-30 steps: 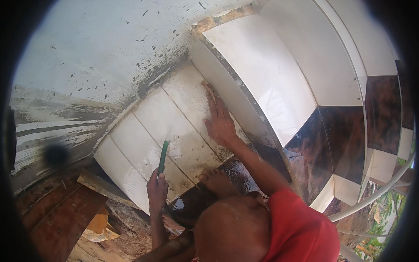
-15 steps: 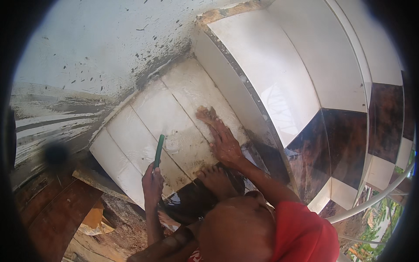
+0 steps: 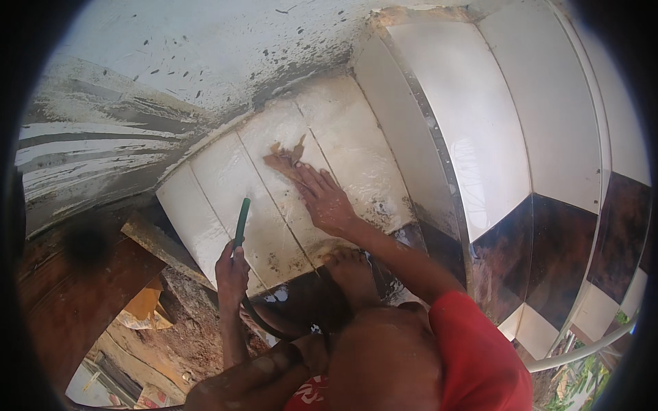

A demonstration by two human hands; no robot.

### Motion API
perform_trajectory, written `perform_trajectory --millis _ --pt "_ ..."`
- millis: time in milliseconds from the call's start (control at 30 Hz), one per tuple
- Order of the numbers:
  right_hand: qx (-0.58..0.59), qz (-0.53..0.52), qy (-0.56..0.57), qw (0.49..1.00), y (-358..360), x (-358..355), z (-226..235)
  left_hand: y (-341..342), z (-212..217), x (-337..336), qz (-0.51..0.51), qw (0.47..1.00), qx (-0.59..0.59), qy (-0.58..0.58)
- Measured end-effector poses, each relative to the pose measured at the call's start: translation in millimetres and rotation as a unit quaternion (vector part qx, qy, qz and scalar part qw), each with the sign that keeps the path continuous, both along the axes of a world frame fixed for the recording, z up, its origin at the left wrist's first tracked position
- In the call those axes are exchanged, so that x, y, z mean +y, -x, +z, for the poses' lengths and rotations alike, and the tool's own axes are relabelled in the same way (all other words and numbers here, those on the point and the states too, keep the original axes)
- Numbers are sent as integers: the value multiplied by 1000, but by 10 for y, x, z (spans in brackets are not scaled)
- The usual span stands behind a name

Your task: The person cleans a spiral staircase by spraying water from a hose and scrubbing the white and dark tiles with a sponge. The person moves along the stairs, rinsing and wiping the surfaces repeatedly.

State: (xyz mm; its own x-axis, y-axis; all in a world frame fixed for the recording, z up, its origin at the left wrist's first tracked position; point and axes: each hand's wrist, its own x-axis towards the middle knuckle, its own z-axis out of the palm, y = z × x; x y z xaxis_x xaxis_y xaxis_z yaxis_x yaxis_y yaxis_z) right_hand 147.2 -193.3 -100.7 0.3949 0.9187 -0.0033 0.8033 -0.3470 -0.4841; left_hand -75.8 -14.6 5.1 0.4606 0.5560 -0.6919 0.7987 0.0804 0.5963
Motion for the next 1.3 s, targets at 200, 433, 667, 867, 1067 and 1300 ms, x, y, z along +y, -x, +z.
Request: perform_trajectory --millis 200,433,667,867,1067,1300 --pt "45 240 38 969 665 22 105 283 40 89 97 992 73 -44" --pt "-35 127 6 991 -113 594 -45 606 58 123 192 978 39 -70" --pt "11 149 -85 985 563 1129 -206 761 141 83 214 968 45 -122" --pt "-23 557 -51 828 1638 247 -301 873 388 40 265 955 66 -117" --pt "28 464 2 885 999 778 -257 987 452 -7 173 962 133 -164" --pt "33 255 -89 962 1140 887 -213 937 480 -39 190 965 90 -155"
